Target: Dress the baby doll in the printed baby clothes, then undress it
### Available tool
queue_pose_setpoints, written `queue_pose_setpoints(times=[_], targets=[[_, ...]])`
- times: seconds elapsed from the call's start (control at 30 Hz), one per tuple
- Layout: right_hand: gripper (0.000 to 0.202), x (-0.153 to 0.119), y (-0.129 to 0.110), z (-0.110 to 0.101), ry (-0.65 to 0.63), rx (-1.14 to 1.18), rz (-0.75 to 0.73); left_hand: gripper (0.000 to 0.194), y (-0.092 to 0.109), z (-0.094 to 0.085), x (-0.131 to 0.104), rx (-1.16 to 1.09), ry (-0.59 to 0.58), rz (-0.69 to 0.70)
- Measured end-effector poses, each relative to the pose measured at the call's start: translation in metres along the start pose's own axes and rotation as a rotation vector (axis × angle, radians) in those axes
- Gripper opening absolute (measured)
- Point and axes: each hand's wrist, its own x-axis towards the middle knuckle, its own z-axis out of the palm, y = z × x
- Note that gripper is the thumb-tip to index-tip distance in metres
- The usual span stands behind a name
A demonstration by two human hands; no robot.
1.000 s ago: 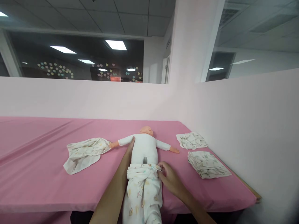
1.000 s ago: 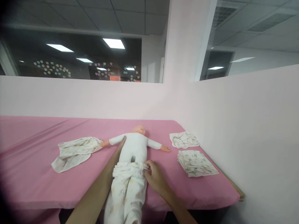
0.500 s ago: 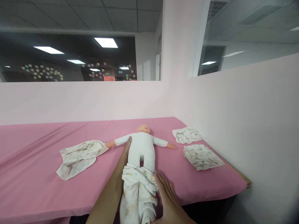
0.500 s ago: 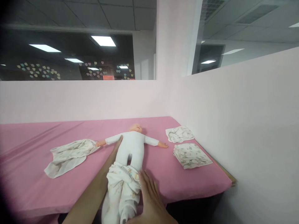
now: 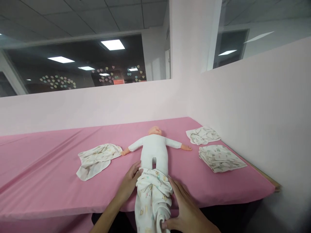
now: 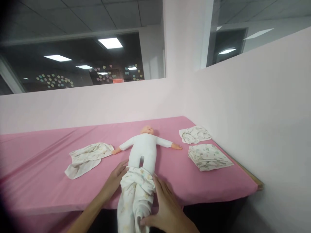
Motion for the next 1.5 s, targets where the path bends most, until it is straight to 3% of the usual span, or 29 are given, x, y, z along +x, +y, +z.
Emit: queue_pose_setpoints(times=[0.13,0.27,0.4,0.43,0.5,0.63,0.83,1.1,1.23,1.4,1.5], targets=[[0.117,0.003,-0.009,-0.013,-0.022,-0.030,-0.058,0.031,0.002,-0.011,-0.028,0.289,-0.017,0.107],[0.115,0.009,-0.014,-0.018,-0.029,-0.098,-0.080,0.033,0.017,-0.016,-0.042,0.464,-0.205,0.197],[0.115,0.014,-0.014,-0.013,0.013,-0.152,-0.085,0.110,0.013,-0.006,-0.065,0.621,-0.276,0.193],[0.112,0.015,-0.013,-0.011,0.027,-0.151,-0.089,0.122,0.009,-0.002,-0.072,0.665,-0.256,0.176],[0.107,0.016,-0.011,-0.009,0.045,-0.132,-0.094,0.127,0.002,0.006,-0.083,0.717,-0.206,0.151],[0.092,0.016,-0.010,-0.008,0.060,-0.074,-0.061,0.100,0.001,0.014,-0.085,0.720,-0.129,0.189],[0.072,0.013,-0.015,-0.012,0.050,0.003,0.003,0.080,0.013,0.008,-0.064,0.755,-0.144,0.265],[0.045,0.006,-0.034,-0.010,0.019,0.370,-0.057,0.043,0.023,0.016,-0.064,0.614,-0.080,0.126],[0.045,0.000,-0.041,-0.011,0.019,0.489,0.007,0.036,0.038,0.026,-0.071,0.412,-0.121,0.032],[0.044,-0.008,-0.039,-0.026,-0.184,0.530,-0.013,0.024,0.053,0.024,-0.081,0.362,-0.225,-0.009],[0.044,-0.012,-0.036,-0.032,-0.236,0.492,-0.031,0.022,0.055,0.017,-0.083,0.349,-0.291,-0.033]])
